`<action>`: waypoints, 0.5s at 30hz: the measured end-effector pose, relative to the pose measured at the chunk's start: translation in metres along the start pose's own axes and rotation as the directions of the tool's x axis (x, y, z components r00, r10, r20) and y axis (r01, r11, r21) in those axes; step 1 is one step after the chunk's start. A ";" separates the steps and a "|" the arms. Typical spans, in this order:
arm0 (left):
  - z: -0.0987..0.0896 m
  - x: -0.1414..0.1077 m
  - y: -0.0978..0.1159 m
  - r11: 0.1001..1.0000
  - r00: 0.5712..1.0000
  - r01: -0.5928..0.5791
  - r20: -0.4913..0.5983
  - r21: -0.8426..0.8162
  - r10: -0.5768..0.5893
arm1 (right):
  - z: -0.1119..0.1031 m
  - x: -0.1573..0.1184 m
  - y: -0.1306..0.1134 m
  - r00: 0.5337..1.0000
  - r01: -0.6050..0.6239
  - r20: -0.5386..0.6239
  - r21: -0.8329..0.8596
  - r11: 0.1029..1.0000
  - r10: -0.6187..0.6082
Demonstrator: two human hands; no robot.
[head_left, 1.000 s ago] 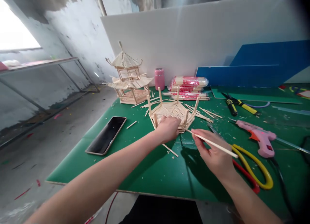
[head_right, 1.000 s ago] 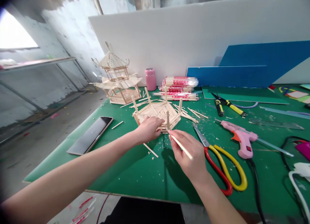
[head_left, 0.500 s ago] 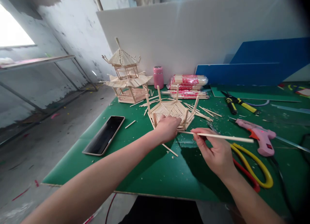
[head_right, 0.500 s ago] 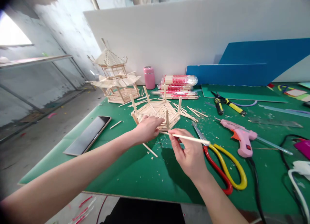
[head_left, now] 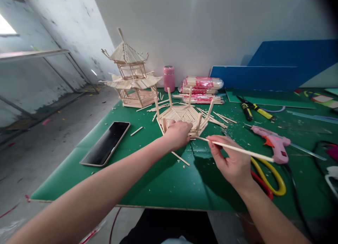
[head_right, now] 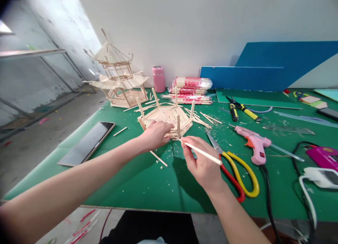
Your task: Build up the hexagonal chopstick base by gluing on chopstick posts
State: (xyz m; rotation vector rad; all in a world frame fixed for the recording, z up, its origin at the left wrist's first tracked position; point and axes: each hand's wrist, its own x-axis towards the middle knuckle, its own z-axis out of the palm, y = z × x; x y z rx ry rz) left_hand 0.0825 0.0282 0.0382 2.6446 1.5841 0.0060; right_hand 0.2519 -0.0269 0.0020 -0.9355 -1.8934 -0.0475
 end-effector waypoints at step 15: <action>0.003 0.010 -0.002 1.000 1.000 -0.015 -0.015 -0.008 0.015 | 0.005 -0.002 0.003 0.999 0.043 0.012 -0.040 0.998 -0.042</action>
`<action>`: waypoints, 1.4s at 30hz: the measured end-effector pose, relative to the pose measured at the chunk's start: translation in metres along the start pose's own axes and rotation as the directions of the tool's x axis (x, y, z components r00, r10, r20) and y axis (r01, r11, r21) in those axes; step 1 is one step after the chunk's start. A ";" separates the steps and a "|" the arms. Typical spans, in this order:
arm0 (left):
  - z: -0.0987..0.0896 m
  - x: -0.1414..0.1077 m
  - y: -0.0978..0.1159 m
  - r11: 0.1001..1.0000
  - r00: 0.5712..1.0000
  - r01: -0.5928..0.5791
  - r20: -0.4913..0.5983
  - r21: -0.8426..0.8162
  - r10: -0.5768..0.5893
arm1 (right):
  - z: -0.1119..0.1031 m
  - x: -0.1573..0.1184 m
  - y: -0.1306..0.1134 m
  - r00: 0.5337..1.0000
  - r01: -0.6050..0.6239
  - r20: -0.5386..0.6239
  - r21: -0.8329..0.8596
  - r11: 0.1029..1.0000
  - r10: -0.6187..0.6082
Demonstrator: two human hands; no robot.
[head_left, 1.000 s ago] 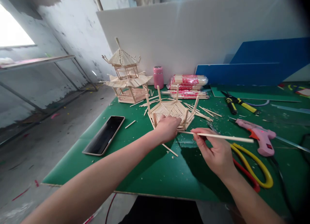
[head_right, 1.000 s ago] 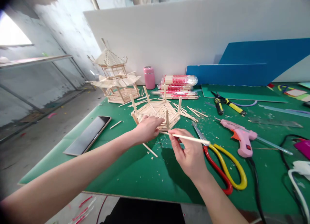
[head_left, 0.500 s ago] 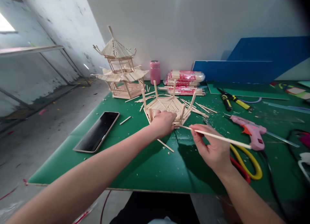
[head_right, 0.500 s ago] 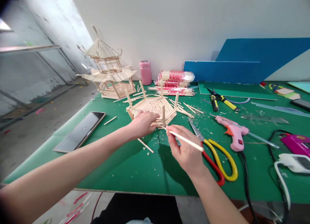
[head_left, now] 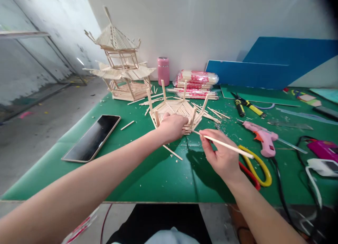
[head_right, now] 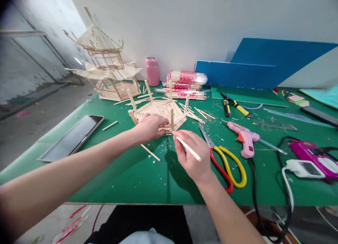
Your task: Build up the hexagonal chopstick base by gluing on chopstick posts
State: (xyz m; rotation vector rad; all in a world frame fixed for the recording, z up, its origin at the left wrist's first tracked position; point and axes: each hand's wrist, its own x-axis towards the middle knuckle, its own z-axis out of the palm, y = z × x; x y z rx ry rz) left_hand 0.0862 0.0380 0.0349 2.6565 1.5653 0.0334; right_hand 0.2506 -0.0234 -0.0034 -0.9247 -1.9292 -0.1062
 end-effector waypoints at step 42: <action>0.000 0.004 0.004 1.000 1.000 -0.003 0.018 0.030 0.002 | 0.000 0.025 0.006 0.993 0.084 0.099 -0.134 0.987 -0.071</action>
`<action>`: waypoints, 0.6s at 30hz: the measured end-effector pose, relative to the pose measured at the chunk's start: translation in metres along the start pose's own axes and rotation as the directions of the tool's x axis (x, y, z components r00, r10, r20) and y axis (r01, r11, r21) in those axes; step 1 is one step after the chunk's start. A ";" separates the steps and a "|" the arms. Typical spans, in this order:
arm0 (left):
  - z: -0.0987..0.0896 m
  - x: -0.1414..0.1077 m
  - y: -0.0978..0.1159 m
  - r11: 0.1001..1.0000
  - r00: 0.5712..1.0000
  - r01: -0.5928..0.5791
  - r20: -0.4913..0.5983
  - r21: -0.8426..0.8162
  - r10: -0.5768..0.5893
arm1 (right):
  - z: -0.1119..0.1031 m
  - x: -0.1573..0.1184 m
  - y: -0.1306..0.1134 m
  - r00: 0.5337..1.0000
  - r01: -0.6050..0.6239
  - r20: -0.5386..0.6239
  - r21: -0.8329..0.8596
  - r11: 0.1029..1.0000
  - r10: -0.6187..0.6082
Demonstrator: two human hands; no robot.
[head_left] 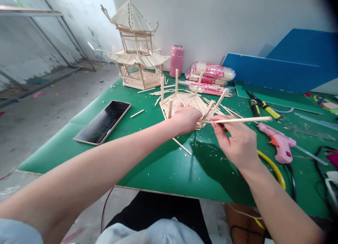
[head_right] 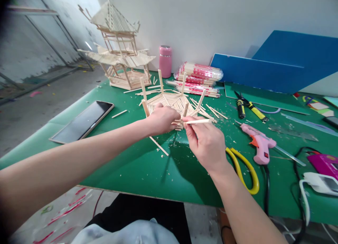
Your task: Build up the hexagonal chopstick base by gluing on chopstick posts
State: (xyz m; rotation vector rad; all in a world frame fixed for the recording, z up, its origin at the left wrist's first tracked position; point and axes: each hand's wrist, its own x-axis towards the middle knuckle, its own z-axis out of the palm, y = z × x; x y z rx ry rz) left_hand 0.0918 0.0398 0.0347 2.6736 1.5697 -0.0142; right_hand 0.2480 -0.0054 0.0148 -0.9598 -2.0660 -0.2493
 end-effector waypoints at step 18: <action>0.002 -0.001 0.002 0.998 0.997 -0.042 -0.062 0.038 0.045 | -0.004 -0.002 -0.002 1.000 0.015 -0.023 -0.020 1.000 -0.015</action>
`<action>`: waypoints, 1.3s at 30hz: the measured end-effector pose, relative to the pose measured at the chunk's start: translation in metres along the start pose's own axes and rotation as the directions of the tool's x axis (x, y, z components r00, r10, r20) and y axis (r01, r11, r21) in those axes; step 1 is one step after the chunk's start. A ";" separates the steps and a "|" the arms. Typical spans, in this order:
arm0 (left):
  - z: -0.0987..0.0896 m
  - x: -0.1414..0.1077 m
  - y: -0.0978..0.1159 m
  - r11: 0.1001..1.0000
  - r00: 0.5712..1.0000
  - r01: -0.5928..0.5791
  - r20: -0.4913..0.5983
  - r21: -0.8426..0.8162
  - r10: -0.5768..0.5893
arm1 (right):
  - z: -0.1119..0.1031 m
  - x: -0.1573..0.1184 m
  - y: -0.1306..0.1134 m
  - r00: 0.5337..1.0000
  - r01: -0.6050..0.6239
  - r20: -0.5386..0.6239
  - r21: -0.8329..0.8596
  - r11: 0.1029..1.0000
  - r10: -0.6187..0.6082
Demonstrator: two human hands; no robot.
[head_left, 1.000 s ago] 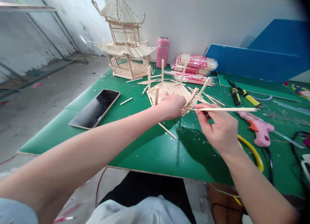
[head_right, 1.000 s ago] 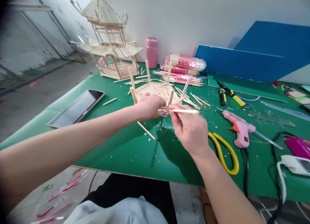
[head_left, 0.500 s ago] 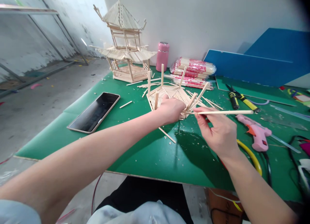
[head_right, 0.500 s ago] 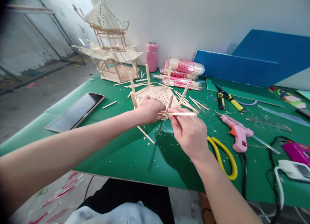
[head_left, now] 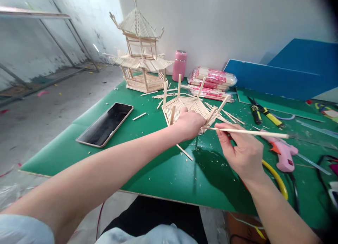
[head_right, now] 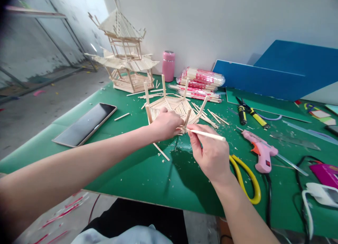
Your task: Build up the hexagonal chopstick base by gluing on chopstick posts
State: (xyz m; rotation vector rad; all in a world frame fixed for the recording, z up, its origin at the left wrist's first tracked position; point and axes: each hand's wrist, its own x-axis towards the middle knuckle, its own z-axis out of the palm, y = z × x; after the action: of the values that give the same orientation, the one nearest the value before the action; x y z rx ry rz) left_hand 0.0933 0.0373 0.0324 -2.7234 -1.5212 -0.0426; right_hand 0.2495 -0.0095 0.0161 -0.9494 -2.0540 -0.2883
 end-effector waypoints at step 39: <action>0.010 -0.001 -0.001 0.998 0.989 -0.034 -0.139 0.060 0.042 | 0.002 -0.007 0.001 1.000 -0.023 0.000 0.037 0.999 0.023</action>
State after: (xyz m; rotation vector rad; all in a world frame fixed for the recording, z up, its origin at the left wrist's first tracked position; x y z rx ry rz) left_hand 0.0914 0.0372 0.0223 -2.6420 -1.4118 -0.1824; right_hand 0.2516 -0.0115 0.0089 -0.9501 -2.0392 -0.2380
